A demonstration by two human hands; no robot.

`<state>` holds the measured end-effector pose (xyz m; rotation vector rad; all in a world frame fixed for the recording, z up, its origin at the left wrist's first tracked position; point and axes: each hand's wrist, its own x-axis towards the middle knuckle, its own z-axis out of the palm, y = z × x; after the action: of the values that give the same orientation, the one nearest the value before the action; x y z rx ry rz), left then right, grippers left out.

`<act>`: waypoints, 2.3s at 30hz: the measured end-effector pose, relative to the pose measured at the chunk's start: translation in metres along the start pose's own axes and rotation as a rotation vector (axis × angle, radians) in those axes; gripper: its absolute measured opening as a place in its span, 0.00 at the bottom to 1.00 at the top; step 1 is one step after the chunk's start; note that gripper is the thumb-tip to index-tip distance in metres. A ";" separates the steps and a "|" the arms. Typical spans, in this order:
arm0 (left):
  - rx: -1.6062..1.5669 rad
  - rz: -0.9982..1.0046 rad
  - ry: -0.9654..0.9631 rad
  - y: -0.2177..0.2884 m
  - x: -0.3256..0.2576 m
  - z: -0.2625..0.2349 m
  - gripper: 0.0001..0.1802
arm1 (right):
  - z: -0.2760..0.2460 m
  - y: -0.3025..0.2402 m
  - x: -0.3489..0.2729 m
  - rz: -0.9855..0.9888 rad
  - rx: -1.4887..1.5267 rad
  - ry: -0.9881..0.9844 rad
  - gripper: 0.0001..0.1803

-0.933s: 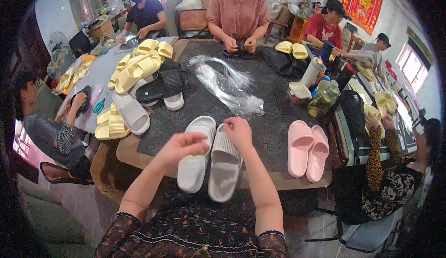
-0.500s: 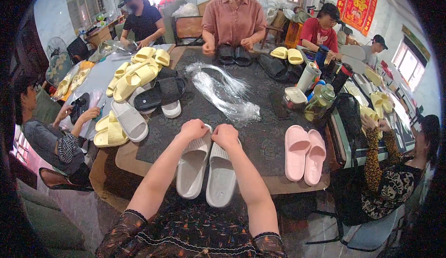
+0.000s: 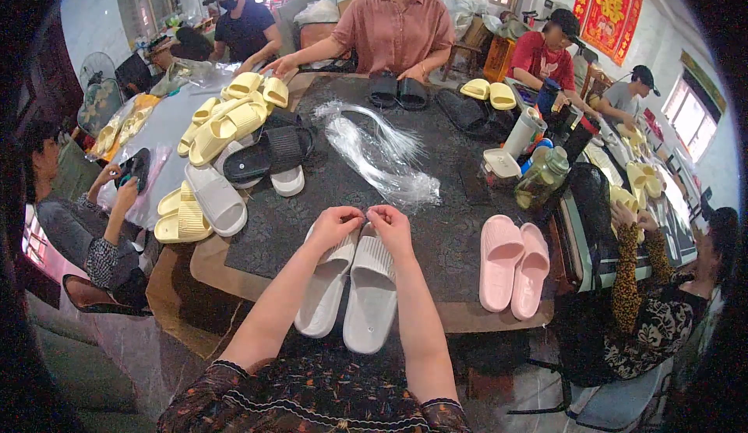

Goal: Inspect and organize various colored plastic slippers on a work table.

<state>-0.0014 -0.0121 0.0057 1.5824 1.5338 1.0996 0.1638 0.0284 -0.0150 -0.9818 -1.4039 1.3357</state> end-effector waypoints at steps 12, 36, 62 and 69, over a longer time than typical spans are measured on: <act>-0.074 0.089 0.027 -0.011 0.003 -0.002 0.10 | 0.001 -0.003 -0.004 0.002 0.052 -0.089 0.07; -0.183 0.055 0.076 -0.009 0.002 -0.002 0.10 | -0.005 0.003 -0.003 0.023 0.029 0.039 0.05; -0.131 0.027 0.061 -0.007 -0.003 -0.004 0.12 | 0.001 -0.004 -0.006 0.022 0.025 -0.006 0.06; -0.157 0.044 0.088 -0.011 -0.001 0.001 0.13 | -0.006 0.008 -0.001 0.008 0.059 0.108 0.07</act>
<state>-0.0051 -0.0117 -0.0045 1.4849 1.4370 1.2971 0.1696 0.0300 -0.0233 -1.0066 -1.2740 1.3037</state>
